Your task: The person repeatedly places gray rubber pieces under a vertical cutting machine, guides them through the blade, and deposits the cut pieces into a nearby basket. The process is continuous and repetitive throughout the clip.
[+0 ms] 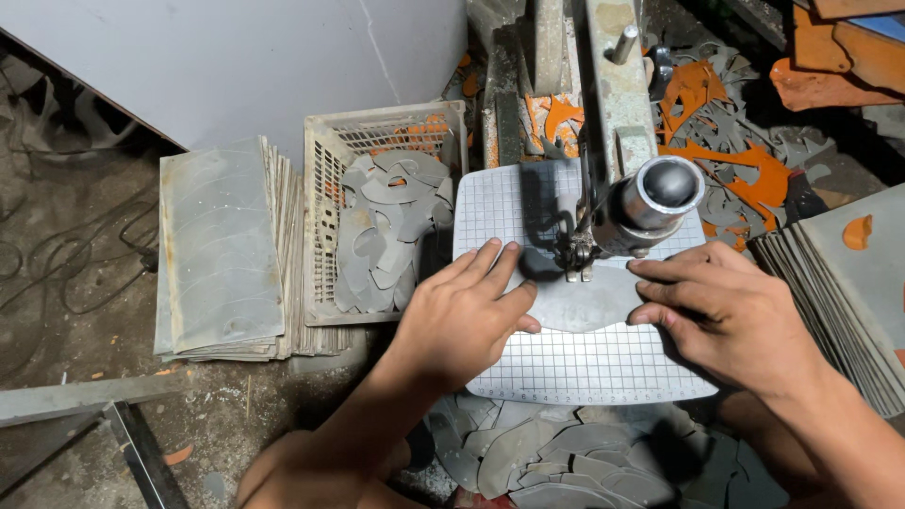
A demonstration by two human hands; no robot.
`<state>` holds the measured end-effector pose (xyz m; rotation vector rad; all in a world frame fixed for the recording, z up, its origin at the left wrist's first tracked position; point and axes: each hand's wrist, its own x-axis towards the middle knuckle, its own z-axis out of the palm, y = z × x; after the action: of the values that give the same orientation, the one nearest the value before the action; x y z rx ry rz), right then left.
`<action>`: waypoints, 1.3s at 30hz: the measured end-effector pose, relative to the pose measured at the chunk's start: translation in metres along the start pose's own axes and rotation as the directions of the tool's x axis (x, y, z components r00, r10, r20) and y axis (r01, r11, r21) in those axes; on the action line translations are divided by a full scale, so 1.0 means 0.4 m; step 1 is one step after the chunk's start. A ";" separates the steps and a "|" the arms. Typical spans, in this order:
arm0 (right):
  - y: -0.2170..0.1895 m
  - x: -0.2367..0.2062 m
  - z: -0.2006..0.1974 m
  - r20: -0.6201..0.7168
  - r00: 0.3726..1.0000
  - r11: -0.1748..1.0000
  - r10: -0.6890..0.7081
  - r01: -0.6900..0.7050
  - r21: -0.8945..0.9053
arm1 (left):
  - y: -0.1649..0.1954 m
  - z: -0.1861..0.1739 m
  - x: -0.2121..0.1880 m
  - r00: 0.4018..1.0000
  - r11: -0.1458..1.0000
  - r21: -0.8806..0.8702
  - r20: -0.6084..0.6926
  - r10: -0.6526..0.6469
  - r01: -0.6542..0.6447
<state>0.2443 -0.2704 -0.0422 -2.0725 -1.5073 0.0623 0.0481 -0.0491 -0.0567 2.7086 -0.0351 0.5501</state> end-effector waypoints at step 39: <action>0.178 0.140 0.006 -0.076 0.972 0.959 -0.220 0.202 -0.199 | 0.153 0.072 0.008 0.973 0.980 0.113 -0.186 -0.139 0.162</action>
<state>0.3251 -0.2340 -0.0617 -2.0116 -1.7208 -0.2716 0.0557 -0.1164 -0.0582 2.7424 0.2601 0.7684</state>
